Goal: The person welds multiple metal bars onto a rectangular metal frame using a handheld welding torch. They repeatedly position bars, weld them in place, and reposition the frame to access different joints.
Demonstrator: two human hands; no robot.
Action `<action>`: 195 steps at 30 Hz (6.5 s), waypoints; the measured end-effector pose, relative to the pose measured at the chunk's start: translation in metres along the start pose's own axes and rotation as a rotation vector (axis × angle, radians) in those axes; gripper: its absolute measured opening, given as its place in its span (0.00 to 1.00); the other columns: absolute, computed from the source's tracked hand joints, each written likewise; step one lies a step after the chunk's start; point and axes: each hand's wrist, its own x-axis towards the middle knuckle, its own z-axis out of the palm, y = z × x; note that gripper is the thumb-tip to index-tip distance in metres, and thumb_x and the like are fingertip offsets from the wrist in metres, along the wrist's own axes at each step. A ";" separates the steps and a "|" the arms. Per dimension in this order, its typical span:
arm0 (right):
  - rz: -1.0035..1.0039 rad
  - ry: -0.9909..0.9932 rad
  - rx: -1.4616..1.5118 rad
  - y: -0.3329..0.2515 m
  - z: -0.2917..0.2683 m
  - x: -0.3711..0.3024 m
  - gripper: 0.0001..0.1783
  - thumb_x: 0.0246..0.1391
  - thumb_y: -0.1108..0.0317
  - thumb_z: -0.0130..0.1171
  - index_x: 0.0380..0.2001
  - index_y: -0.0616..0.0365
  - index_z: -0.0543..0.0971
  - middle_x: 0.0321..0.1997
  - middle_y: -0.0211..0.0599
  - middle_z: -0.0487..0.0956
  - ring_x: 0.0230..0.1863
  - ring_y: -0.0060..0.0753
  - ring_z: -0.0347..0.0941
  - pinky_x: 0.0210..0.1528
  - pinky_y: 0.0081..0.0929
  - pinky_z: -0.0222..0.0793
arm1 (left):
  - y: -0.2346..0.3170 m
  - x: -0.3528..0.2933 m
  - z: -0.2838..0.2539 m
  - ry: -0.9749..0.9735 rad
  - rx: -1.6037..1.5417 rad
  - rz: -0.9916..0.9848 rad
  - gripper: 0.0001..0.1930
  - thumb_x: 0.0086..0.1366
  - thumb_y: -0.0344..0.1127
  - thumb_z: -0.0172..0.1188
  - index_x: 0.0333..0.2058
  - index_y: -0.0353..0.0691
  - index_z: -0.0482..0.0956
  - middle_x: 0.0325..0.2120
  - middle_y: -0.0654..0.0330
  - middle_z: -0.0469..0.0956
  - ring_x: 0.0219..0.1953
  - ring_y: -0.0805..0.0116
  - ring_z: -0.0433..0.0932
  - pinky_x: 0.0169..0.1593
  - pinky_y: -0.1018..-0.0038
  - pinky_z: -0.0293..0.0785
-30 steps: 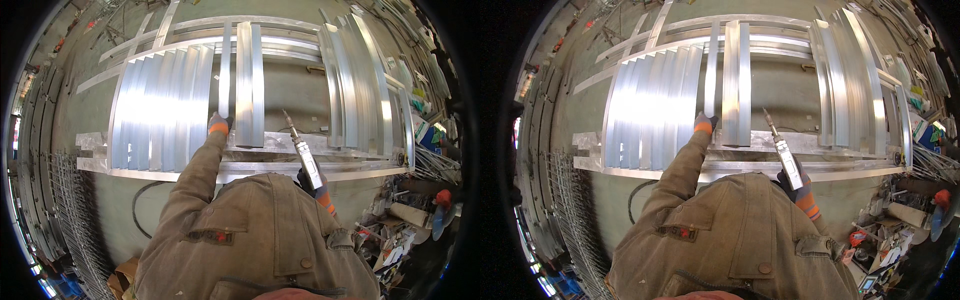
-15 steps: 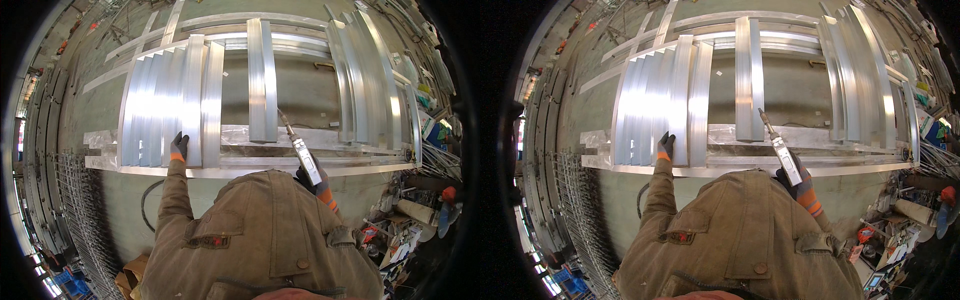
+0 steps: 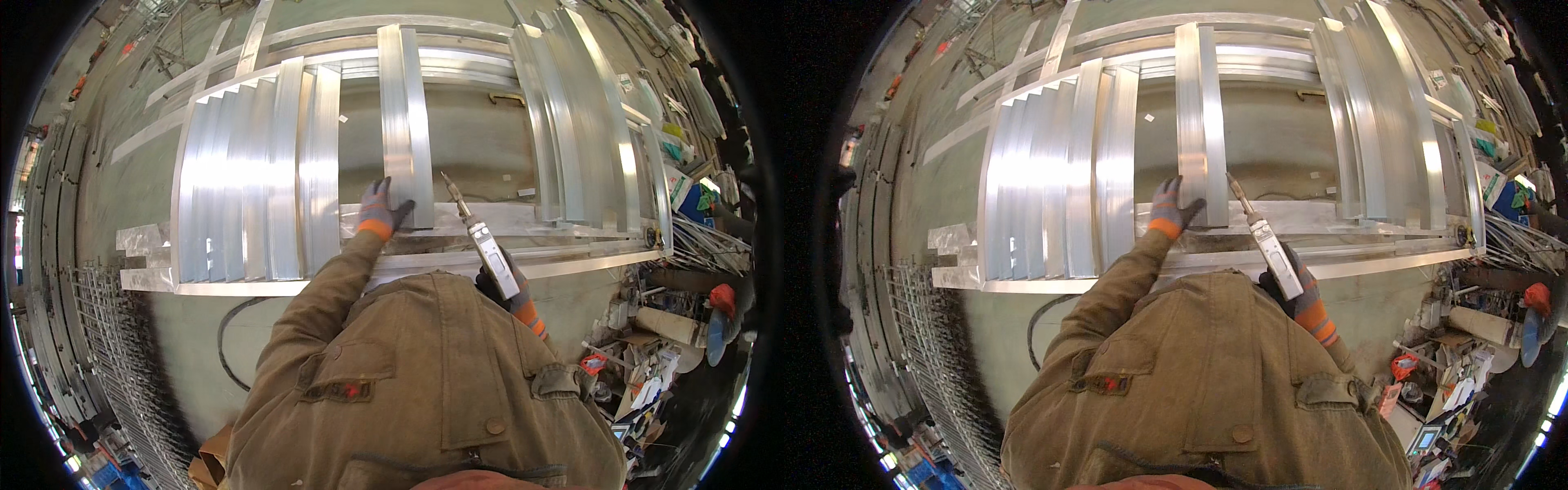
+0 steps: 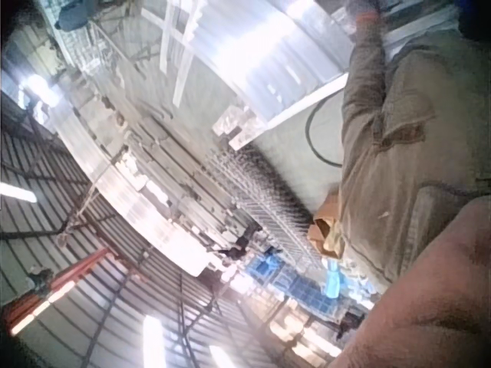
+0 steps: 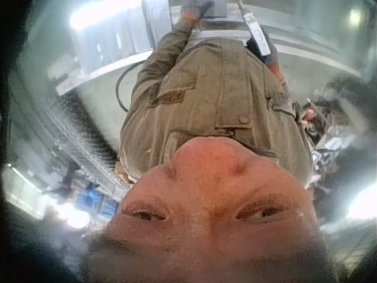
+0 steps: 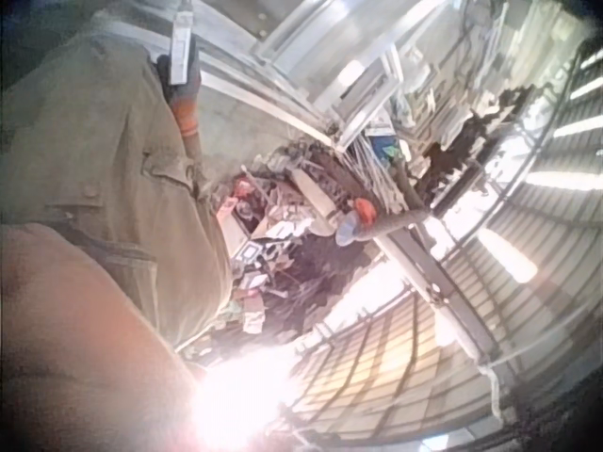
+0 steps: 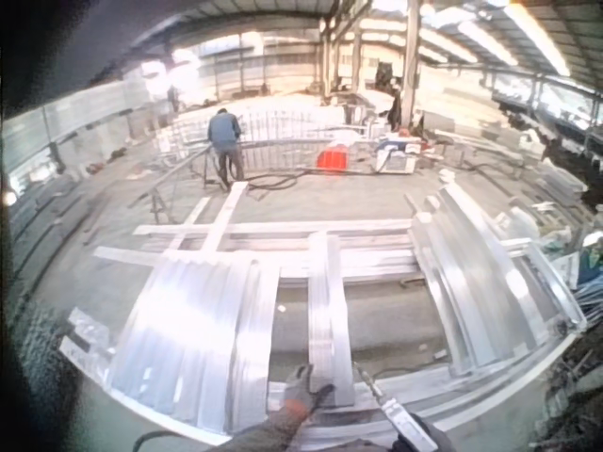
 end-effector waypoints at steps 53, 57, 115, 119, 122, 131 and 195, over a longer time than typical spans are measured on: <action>-0.110 -0.032 -0.162 -0.046 0.025 -0.007 0.39 0.64 0.73 0.75 0.76 0.60 0.72 0.57 0.43 0.86 0.52 0.34 0.82 0.55 0.36 0.81 | -0.126 -0.087 -0.008 0.292 -0.239 -0.523 0.30 0.72 0.53 0.70 0.60 0.33 0.84 0.57 0.37 0.86 0.61 0.37 0.84 0.66 0.53 0.78; -0.227 -0.037 -0.423 -0.052 0.020 -0.006 0.39 0.64 0.72 0.75 0.75 0.61 0.72 0.61 0.46 0.85 0.57 0.39 0.83 0.59 0.38 0.80 | -0.109 -0.090 -0.012 0.303 -0.186 -0.521 0.29 0.72 0.53 0.70 0.60 0.34 0.85 0.56 0.38 0.87 0.61 0.37 0.84 0.66 0.53 0.78; -0.284 -0.055 -0.374 -0.055 0.020 0.002 0.39 0.64 0.73 0.75 0.76 0.60 0.72 0.63 0.44 0.85 0.58 0.34 0.82 0.60 0.36 0.80 | -0.085 -0.093 -0.015 0.280 -0.167 -0.563 0.28 0.72 0.54 0.69 0.58 0.36 0.86 0.54 0.40 0.88 0.58 0.38 0.86 0.64 0.52 0.79; -0.209 -0.052 -0.313 -0.060 0.021 -0.001 0.39 0.64 0.76 0.75 0.76 0.61 0.72 0.62 0.42 0.85 0.57 0.32 0.81 0.60 0.35 0.80 | -0.089 -0.094 -0.011 0.274 -0.155 -0.564 0.27 0.72 0.54 0.69 0.58 0.36 0.86 0.54 0.40 0.88 0.58 0.37 0.86 0.64 0.52 0.79; -0.212 -0.049 -0.323 -0.061 0.021 0.000 0.39 0.64 0.76 0.75 0.76 0.61 0.72 0.62 0.42 0.85 0.56 0.31 0.81 0.59 0.35 0.80 | -0.090 -0.093 -0.009 0.274 -0.179 -0.591 0.27 0.72 0.53 0.70 0.58 0.37 0.86 0.54 0.39 0.88 0.58 0.37 0.85 0.64 0.52 0.79; -0.275 -0.045 -0.331 -0.065 0.021 0.001 0.38 0.66 0.74 0.74 0.76 0.60 0.72 0.62 0.42 0.84 0.56 0.30 0.80 0.58 0.34 0.80 | -0.088 -0.095 -0.010 0.282 -0.144 -0.560 0.28 0.72 0.54 0.69 0.58 0.36 0.86 0.55 0.39 0.88 0.58 0.37 0.85 0.65 0.53 0.79; -0.190 -0.976 -0.589 -0.113 0.049 0.254 0.16 0.65 0.68 0.75 0.54 0.61 0.89 0.47 0.41 0.91 0.43 0.30 0.85 0.48 0.33 0.83 | -0.105 0.009 -0.085 -0.637 0.338 -0.695 0.21 0.66 0.58 0.75 0.41 0.45 0.91 0.37 0.57 0.91 0.45 0.51 0.88 0.53 0.54 0.84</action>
